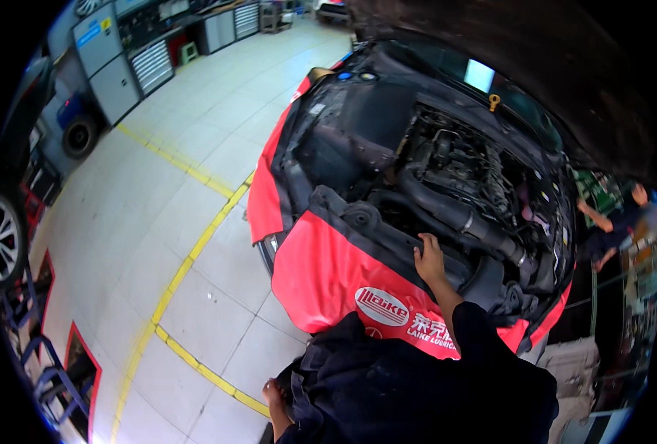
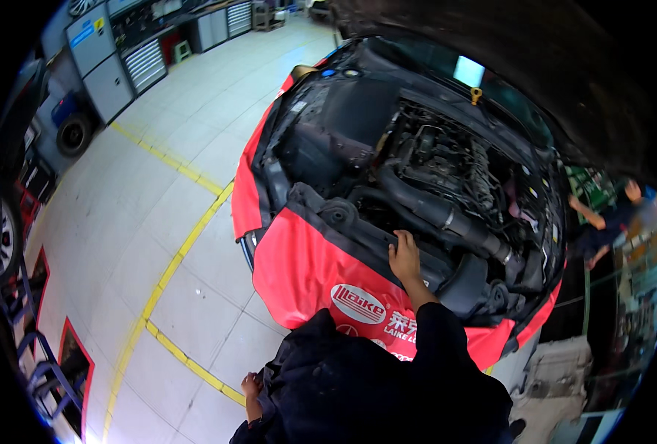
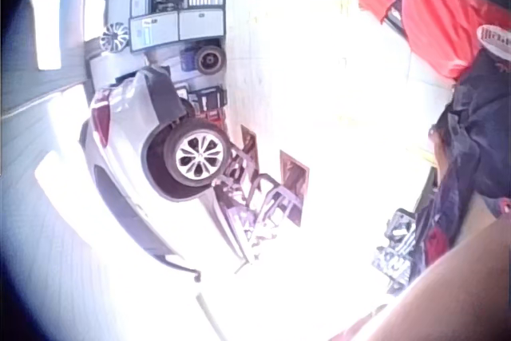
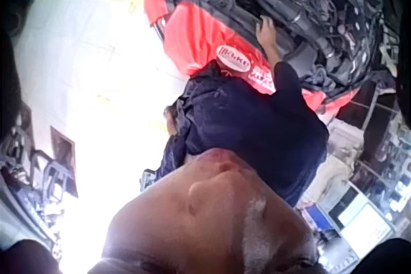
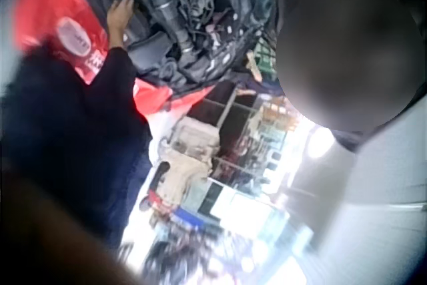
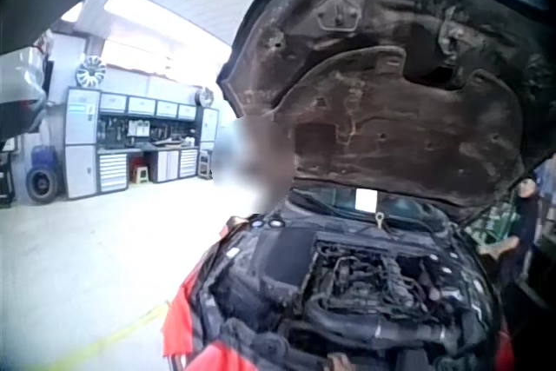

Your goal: The person checks the engine oil level by pulling out the dipstick, wiping it with a cloth, reinserting it, and repeating the check. They then pour engine oil from a bottle into the engine and recheck the level before closing the hood.

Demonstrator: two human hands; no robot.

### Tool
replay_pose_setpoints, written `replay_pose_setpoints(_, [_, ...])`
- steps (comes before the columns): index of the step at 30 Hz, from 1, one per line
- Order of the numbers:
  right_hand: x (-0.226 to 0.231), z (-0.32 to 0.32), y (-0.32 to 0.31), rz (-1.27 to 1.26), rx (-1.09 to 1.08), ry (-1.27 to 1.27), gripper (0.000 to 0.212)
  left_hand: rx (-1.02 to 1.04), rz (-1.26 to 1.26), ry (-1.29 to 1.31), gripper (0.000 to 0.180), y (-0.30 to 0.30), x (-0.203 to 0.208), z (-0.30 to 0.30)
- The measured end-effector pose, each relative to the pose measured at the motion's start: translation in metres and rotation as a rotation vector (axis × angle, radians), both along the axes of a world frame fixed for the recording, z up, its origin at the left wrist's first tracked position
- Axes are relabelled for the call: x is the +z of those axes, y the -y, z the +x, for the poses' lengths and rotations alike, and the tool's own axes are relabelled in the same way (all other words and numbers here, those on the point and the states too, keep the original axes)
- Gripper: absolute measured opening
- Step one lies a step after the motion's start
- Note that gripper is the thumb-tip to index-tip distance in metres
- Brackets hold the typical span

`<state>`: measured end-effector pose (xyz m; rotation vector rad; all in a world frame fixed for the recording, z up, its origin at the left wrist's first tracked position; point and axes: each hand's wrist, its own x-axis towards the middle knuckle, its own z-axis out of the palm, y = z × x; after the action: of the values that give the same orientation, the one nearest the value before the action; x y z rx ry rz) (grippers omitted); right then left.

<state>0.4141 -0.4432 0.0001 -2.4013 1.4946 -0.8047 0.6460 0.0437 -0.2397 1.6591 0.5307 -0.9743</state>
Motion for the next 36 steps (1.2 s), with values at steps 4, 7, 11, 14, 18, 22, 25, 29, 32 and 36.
replay_pose_setpoints(4, [-0.006,-0.031,-0.035,-0.052,-0.15,0.038,0.034,-0.077,-0.022,0.031,0.022,-0.028,-0.01,0.033])
replay_pose_setpoints(7, [-0.013,-0.045,-0.07,-0.07,-0.233,0.07,0.033,-0.199,0.044,0.09,0.022,-0.043,-0.027,0.06])
replay_pose_setpoints(11, [-0.03,-0.085,-0.137,-0.035,-0.412,0.11,0.033,-0.364,0.125,0.105,0.023,-0.042,-0.026,0.086])
replay_pose_setpoints(14, [-0.04,-0.112,-0.198,0.009,-0.526,0.11,0.036,-0.503,0.17,0.111,0.024,-0.045,-0.024,0.105])
replay_pose_setpoints(18, [-0.037,-0.15,-0.276,0.136,-0.722,0.108,0.036,-0.66,0.175,0.126,0.026,-0.041,-0.029,0.131])
replay_pose_setpoints(22, [-0.072,-0.2,-0.357,0.292,-1.014,0.141,0.038,-0.746,-0.102,0.013,0.028,-0.03,-0.06,0.196])
replay_pose_setpoints(25, [-0.108,-0.221,-0.414,0.494,-1.312,0.214,0.04,-0.974,-0.034,0.335,0.035,0.006,-0.051,0.207])
replay_pose_setpoints(29, [-0.137,-0.244,-0.502,0.723,-1.465,0.237,0.04,-0.88,-0.075,0.206,0.023,0.055,-0.023,0.171])
replay_pose_setpoints(32, [-0.14,-0.243,-0.548,0.803,-1.391,0.26,0.041,-0.805,-0.046,0.021,0.04,0.069,0.011,0.138])
replay_pose_setpoints(36, [-0.191,-0.258,-0.638,1.009,-1.228,0.252,0.037,-1.154,0.011,0.047,0.036,0.044,-0.013,0.116])
